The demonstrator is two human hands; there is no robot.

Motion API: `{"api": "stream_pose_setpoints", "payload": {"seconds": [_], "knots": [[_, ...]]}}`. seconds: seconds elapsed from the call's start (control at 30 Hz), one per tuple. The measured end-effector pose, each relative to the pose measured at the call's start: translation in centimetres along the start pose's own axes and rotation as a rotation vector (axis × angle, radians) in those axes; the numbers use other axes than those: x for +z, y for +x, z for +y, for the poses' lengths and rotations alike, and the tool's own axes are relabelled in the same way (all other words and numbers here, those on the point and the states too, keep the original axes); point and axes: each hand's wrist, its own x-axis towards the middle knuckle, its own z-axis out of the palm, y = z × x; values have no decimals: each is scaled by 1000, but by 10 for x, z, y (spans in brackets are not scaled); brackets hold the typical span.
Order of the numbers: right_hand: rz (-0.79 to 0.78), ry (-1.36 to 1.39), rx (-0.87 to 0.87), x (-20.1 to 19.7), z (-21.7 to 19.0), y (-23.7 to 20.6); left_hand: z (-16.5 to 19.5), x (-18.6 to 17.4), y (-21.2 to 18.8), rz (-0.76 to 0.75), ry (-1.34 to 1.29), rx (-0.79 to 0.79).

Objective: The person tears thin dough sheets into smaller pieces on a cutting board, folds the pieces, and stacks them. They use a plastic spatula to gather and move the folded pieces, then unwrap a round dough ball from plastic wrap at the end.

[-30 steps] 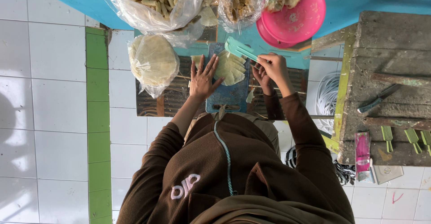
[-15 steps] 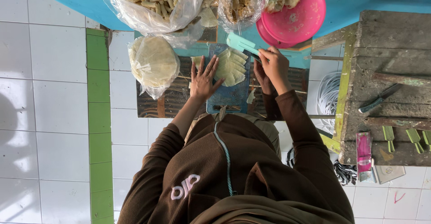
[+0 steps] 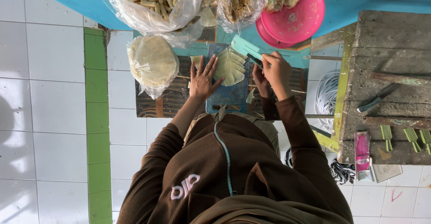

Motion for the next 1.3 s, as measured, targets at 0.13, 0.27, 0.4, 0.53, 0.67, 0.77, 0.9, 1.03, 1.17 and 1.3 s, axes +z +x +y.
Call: {"api": "stream_pose_setpoints", "payload": {"seconds": [0.13, 0.27, 0.4, 0.53, 0.67, 0.77, 0.9, 1.03, 1.17, 1.3], "knots": [[26, 102, 4, -11, -3, -2, 0, 1, 0, 9, 5, 2], [-59, 167, -80, -10, -17, -3, 0, 1, 1, 1, 17, 1], [32, -69, -136, -7, -28, 3, 0, -1, 3, -22, 26, 0], [65, -109, -97, -19, -28, 1, 0, -2, 3, -22, 5, 3], [122, -54, -91, -29, -26, -9, 0, -1, 2, -13, 3, 6], [100, -56, -114, -28, -27, -14, 0, -1, 1, -9, -6, -1], [92, -140, -161, -22, -30, -14, 0, -3, 1, -21, -6, -6], [212, -130, -98, -20, -26, -15, -1, -4, 1, -12, 4, -2], [96, 151, -19, -15, -13, -25, -1, -1, 0, -11, 5, -4], [-130, 379, 119, 6, -6, -27, -1, -1, -2, 3, 5, 3]]}}
